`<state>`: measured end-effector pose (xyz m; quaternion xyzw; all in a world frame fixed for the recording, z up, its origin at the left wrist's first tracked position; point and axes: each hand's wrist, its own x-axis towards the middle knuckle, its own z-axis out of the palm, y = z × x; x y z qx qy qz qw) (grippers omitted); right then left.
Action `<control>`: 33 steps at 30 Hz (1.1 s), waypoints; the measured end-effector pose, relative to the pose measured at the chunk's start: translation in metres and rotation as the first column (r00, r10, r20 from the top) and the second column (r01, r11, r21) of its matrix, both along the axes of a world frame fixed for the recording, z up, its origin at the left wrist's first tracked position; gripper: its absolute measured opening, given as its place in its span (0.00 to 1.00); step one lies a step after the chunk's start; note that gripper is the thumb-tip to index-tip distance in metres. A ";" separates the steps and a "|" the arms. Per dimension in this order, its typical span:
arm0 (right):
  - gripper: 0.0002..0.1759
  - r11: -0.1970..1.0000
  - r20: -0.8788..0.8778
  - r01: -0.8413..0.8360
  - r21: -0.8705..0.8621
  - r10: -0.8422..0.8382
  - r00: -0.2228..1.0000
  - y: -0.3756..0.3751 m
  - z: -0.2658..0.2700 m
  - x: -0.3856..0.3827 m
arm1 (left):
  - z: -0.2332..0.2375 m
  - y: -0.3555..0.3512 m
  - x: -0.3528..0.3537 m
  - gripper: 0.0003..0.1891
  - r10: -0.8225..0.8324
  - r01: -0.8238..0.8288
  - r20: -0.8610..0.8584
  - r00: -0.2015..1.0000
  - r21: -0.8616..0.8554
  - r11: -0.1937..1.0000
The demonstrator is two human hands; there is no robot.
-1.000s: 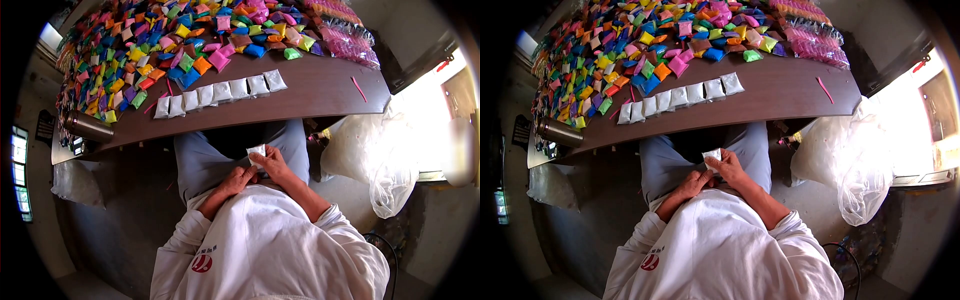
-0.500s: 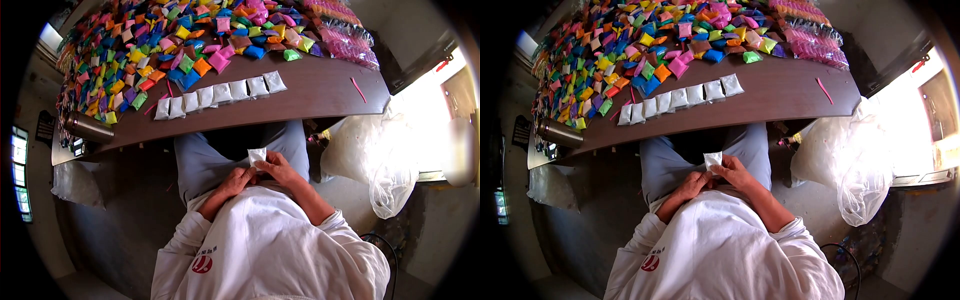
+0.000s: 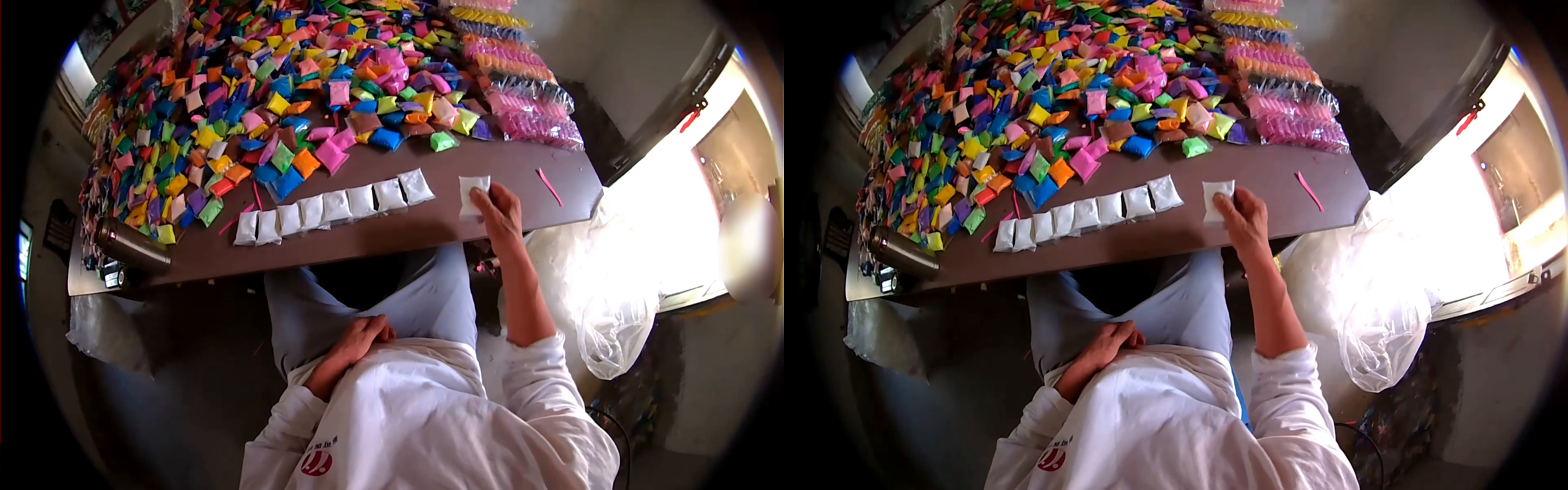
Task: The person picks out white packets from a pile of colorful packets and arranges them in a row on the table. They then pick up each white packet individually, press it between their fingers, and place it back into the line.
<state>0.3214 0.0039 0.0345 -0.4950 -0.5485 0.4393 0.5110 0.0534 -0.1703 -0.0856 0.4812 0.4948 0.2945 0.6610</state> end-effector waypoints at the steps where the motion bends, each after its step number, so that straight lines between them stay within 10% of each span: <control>1: 0.15 0.999 0.037 0.042 -0.015 -0.041 0.998 0.018 -0.002 0.000 | 0.006 0.001 0.000 0.26 0.000 0.000 0.049 0.999 -0.013 1.000; 8: 0.16 0.988 0.214 -0.036 -0.147 0.068 0.974 0.089 -0.017 -0.021 | 0.005 0.002 -0.003 0.26 0.109 -0.101 0.070 0.992 -0.104 0.989; 10: 0.20 1.000 0.612 0.006 -0.011 0.002 0.791 0.091 -0.015 -0.030 | 0.009 0.002 -0.003 0.26 0.109 -0.100 0.075 0.991 -0.120 0.988; 24: 0.19 0.978 0.688 0.109 0.175 -0.201 0.698 0.084 -0.006 -0.025 | 0.003 -0.001 -0.006 0.26 0.224 -0.173 0.202 0.954 -0.240 0.955; 33: 0.16 0.807 0.726 -0.384 0.449 -0.079 0.683 0.077 -0.021 -0.059 | 0.012 -0.002 -0.007 0.25 0.318 -0.222 0.264 0.910 -0.337 0.915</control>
